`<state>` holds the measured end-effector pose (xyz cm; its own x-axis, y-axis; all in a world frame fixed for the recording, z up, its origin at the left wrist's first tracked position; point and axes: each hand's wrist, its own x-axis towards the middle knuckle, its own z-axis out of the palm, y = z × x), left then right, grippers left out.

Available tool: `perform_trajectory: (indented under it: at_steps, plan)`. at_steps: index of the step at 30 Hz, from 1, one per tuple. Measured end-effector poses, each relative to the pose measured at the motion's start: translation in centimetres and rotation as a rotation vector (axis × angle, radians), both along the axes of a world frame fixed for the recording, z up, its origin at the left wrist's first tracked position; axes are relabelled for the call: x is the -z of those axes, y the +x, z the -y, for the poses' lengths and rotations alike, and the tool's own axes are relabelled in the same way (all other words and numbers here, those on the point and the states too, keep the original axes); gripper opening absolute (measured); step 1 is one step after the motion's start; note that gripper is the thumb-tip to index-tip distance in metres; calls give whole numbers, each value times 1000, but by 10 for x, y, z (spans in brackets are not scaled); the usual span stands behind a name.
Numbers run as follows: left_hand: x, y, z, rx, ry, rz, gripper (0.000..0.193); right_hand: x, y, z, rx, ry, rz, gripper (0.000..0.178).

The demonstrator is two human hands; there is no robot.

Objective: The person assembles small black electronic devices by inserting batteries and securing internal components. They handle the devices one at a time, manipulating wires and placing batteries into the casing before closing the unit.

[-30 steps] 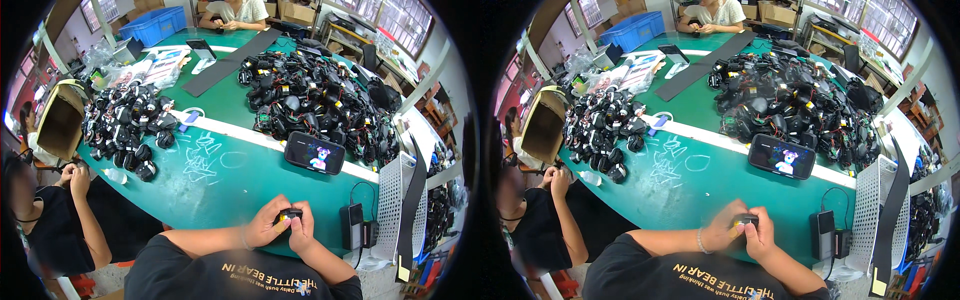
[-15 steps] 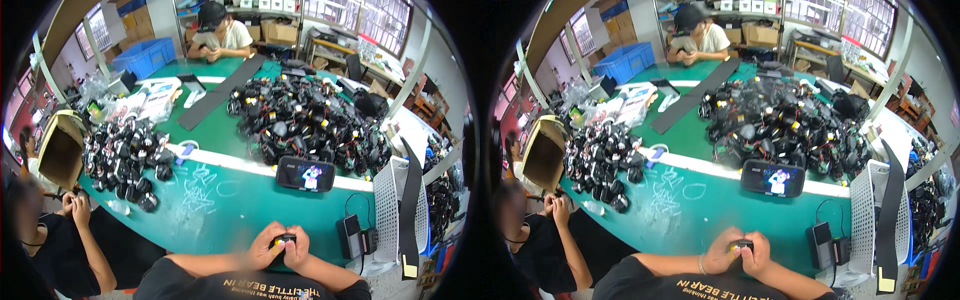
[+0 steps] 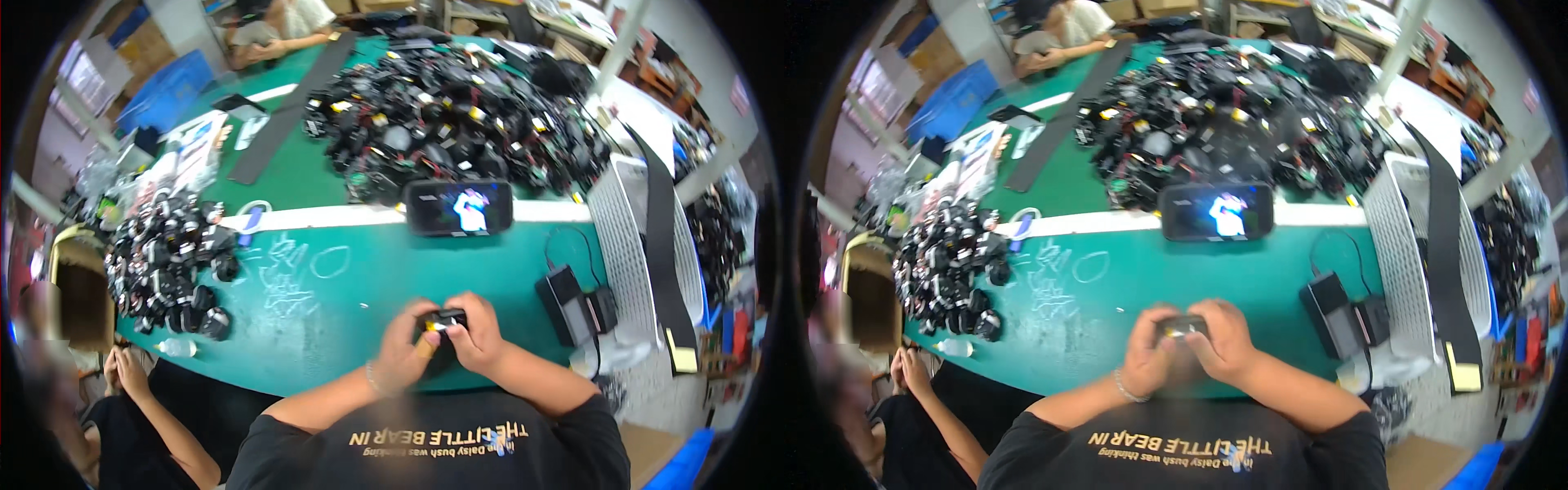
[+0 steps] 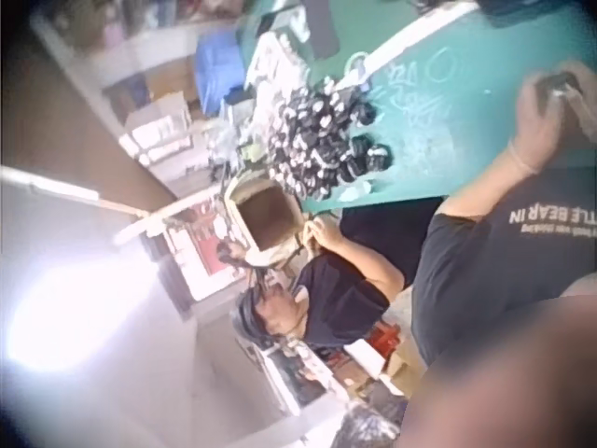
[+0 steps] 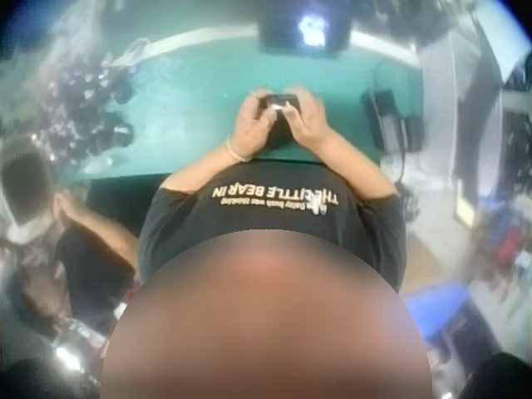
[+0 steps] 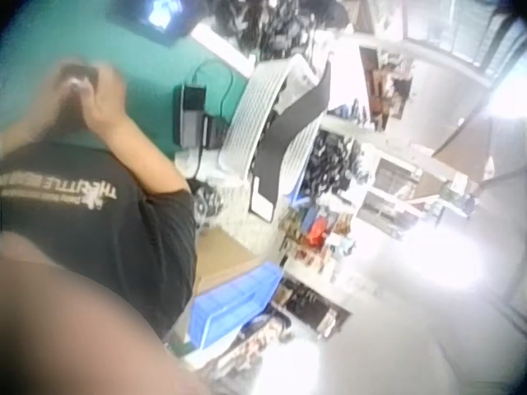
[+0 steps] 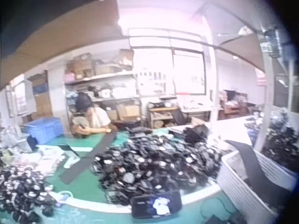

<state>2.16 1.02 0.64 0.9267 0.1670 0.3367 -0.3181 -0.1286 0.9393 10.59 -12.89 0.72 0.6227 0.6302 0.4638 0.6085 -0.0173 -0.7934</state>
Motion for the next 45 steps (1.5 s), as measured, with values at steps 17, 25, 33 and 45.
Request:
perform_trajectory:
  at_steps: [17,25,33,45]
  plan:
    - [8,10,-9,109,183,120,39,9,9,-7,-139,109,54,38]
    - [6,10,-9,135,145,60,39,10,9,-8,-127,96,64,33]
    - [10,11,-8,98,108,-8,41,10,11,-8,-56,12,73,35]
    - [-1,15,-2,-39,-692,-372,37,-8,11,-9,11,-174,-58,66]
